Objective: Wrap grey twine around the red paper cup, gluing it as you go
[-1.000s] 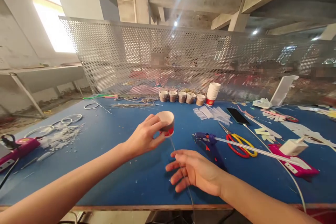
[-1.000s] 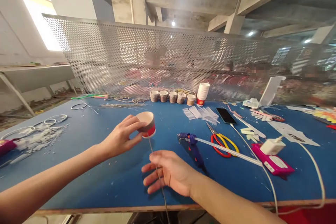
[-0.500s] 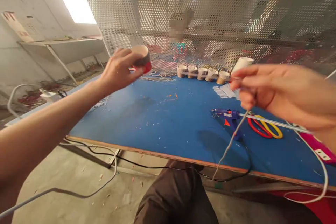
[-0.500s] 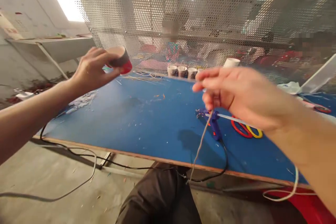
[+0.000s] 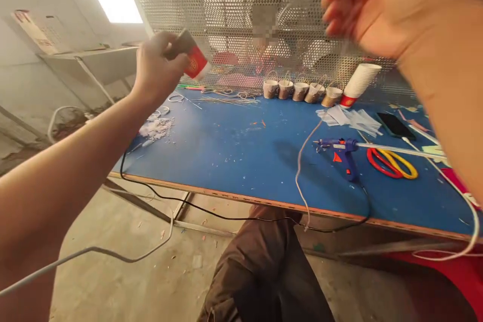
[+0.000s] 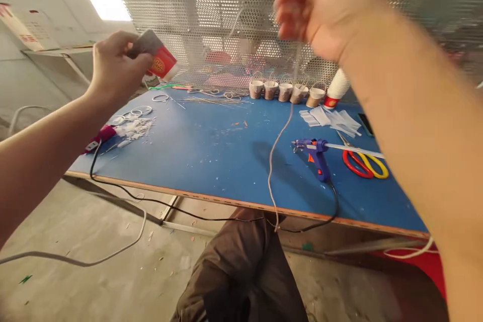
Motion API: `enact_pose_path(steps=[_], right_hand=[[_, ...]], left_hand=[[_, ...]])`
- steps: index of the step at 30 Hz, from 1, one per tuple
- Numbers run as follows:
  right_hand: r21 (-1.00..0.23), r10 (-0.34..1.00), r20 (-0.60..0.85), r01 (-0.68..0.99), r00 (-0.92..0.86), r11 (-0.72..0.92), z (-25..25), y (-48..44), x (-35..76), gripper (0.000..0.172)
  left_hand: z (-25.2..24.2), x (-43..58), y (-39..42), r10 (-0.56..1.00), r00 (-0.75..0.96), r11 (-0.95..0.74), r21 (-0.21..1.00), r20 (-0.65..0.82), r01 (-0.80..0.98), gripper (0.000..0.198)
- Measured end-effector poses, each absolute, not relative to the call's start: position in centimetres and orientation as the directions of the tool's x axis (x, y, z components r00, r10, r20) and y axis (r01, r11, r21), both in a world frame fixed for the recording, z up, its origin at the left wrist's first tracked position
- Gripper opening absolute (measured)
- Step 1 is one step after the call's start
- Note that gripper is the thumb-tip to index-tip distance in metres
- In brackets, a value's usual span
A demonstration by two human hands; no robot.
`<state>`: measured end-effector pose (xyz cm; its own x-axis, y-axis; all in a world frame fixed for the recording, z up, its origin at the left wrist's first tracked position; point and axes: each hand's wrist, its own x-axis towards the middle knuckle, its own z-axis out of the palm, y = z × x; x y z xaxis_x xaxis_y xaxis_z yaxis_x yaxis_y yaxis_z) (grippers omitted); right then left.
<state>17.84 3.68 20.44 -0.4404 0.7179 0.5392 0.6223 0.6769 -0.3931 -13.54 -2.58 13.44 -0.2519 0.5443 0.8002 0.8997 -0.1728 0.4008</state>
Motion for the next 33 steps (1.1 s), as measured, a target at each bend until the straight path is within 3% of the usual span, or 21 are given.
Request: enact_pose_path(steps=[2,3,6,10,13,18,23,26,29,31,33], right_hand=[[-0.372,0.812,0.346,0.726,-0.47,0.579,17.3,2.6,17.2,0.028],[-0.345,0.832,0.317,0.762,-0.455,0.548,15.7,2.3,17.0,0.022],[-0.193,0.815,0.427,0.841,-0.392,0.505,11.8,1.6,16.7,0.009],[-0.46,0.75,0.508,0.603,-0.423,0.651,7.9,0.8,16.3,0.008],[-0.535,0.698,0.598,0.453,-0.394,0.714,5.3,0.2,16.3,0.009],[-0.344,0.46,0.739,0.311,-0.492,0.886,2.3,-1.4,18.3,0.017],[-0.222,0.359,0.65,0.285,-0.67,0.932,0.9,-4.0,23.4,0.023],[-0.189,0.512,0.586,0.509,-0.627,0.84,0.0,-4.4,27.1,0.017],[-0.246,0.785,0.444,0.784,-0.432,0.57,-0.4,-3.1,29.8,0.032],[-0.3,0.896,0.322,0.864,-0.306,0.403,-0.3,-1.8,30.5,0.035],[-0.359,0.937,0.19,0.868,-0.292,0.343,0.2,-0.4,30.4,0.031]], left_hand=[[12.3,-12.5,-2.4,0.585,-0.279,-0.178,0.457,0.761,0.872,0.015],[11.8,-11.9,-2.2,0.613,-0.272,-0.195,0.476,0.742,0.858,0.015],[10.0,-9.7,-1.6,0.678,-0.22,-0.288,0.53,0.701,0.798,0.017],[7.7,-6.1,-0.3,0.776,-0.119,-0.405,0.634,0.619,0.659,0.022],[6.4,-3.3,0.6,0.806,-0.044,-0.473,0.687,0.59,0.552,0.023],[5.5,-0.1,1.2,0.872,0.038,-0.457,0.783,0.488,0.423,0.025],[4.7,1.0,0.7,0.936,0.085,-0.352,0.888,0.343,0.295,0.028],[3.9,1.1,0.6,0.963,0.099,-0.268,0.94,0.252,0.211,0.028],[3.0,1.1,1.1,0.976,0.111,-0.203,0.968,0.188,0.145,0.027],[2.4,1.2,1.7,0.981,0.114,-0.168,0.979,0.155,0.113,0.029],[2.0,1.3,2.2,0.984,0.113,-0.149,0.985,0.138,0.091,0.03]])
